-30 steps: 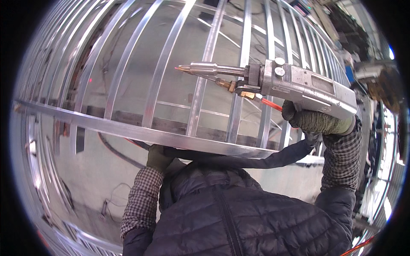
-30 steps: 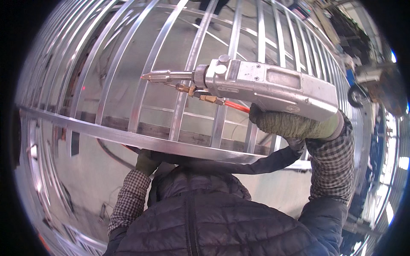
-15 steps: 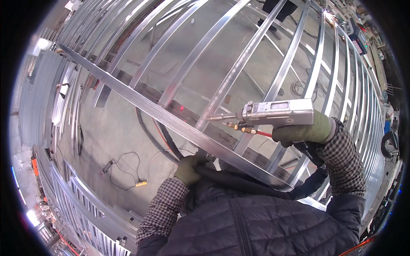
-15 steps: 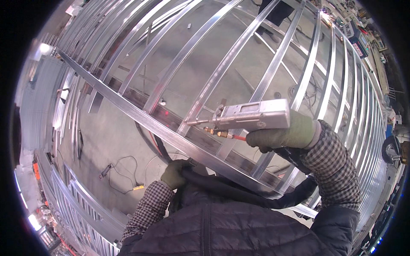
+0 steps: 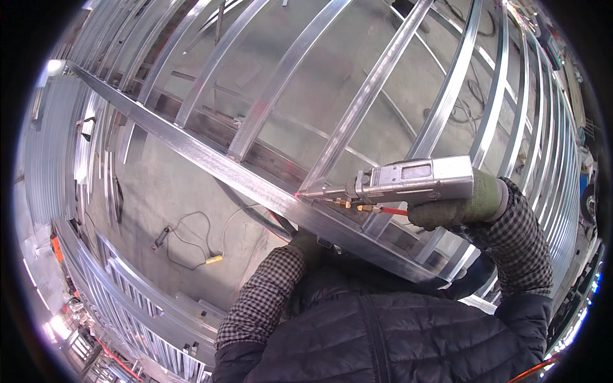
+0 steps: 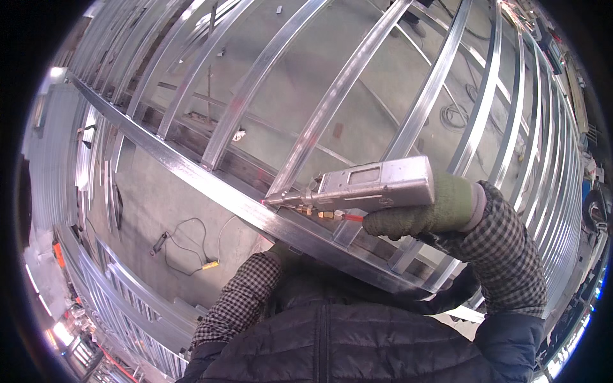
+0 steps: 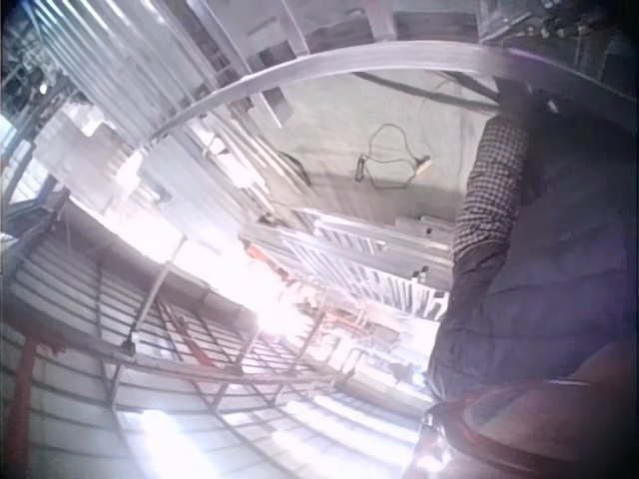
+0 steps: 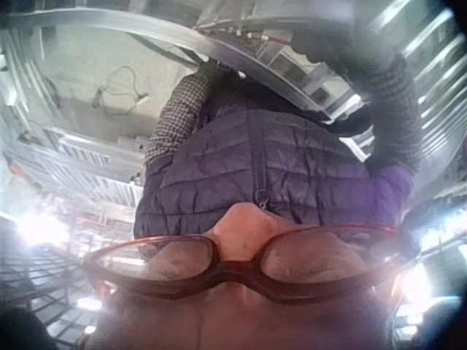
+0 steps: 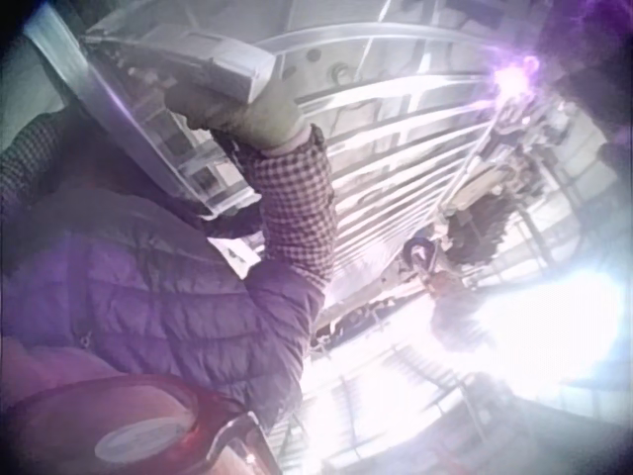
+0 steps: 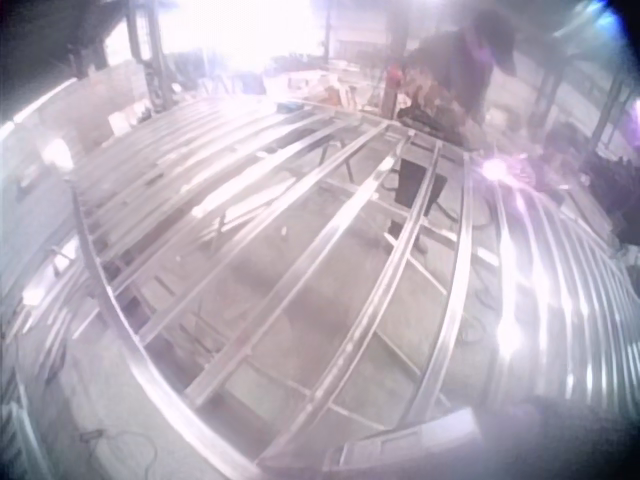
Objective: The person welds a horizontal metal beam to a vertical metal frame using a handheld welding torch. The person holds the torch with the right hand and stabilizes the workpiece with the left hand while moving along the joint.
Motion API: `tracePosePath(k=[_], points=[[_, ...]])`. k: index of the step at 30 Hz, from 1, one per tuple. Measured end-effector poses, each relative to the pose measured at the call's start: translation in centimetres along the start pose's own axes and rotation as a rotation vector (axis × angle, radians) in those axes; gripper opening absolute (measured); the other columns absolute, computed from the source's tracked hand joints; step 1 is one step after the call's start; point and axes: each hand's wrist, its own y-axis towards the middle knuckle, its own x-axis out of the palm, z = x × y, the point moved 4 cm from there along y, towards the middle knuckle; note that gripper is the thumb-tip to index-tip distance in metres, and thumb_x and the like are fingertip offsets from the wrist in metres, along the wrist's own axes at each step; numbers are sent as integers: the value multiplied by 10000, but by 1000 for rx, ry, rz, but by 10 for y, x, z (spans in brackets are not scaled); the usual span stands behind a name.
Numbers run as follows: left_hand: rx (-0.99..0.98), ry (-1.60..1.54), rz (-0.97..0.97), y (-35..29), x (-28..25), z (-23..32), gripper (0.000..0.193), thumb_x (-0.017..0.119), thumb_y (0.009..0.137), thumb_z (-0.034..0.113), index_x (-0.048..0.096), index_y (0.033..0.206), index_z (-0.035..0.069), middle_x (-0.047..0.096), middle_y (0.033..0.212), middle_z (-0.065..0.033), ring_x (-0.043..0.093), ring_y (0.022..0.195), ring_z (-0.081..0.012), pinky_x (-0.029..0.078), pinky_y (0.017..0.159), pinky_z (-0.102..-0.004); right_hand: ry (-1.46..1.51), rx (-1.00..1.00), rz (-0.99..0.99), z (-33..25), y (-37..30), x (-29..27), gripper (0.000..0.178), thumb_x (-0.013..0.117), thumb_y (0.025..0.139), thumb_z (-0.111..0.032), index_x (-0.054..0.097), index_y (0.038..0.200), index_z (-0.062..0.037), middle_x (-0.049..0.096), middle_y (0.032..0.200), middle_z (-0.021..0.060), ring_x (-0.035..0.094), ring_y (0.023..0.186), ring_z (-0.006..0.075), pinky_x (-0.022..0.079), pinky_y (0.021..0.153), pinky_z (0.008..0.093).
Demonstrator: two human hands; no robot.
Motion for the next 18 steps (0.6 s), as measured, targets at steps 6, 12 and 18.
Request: tracePosePath(k=[6, 12, 18], points=[[-9, 14, 12, 7, -3, 1, 407, 809, 869, 213, 783, 1259, 101, 793, 1149, -163, 757, 1114, -354, 593, 1017, -500, -33, 69, -22, 1, 0, -2, 562, 861, 996, -242, 667, 1470, -8, 785, 1070, 81, 686, 865, 122, 579, 747, 287], [-33, 34, 82, 12, -14, -2, 416, 805, 875, 233, 779, 1270, 105, 789, 1165, -164, 753, 1127, -354, 588, 1025, -507, 109, 193, 0, 1, -2, 0, 580, 867, 988, -248, 664, 1476, -10, 795, 1149, 82, 705, 915, 131, 591, 775, 285], [-121, 108, 241, 27, -39, -23, 425, 801, 881, 253, 775, 1280, 108, 785, 1180, -166, 748, 1141, -355, 582, 1032, -514, -72, -129, -28, 2, 4, -2, 568, 854, 995, -250, 667, 1469, -1, 792, 1217, 130, 734, 971, 173, 614, 834, 311]])
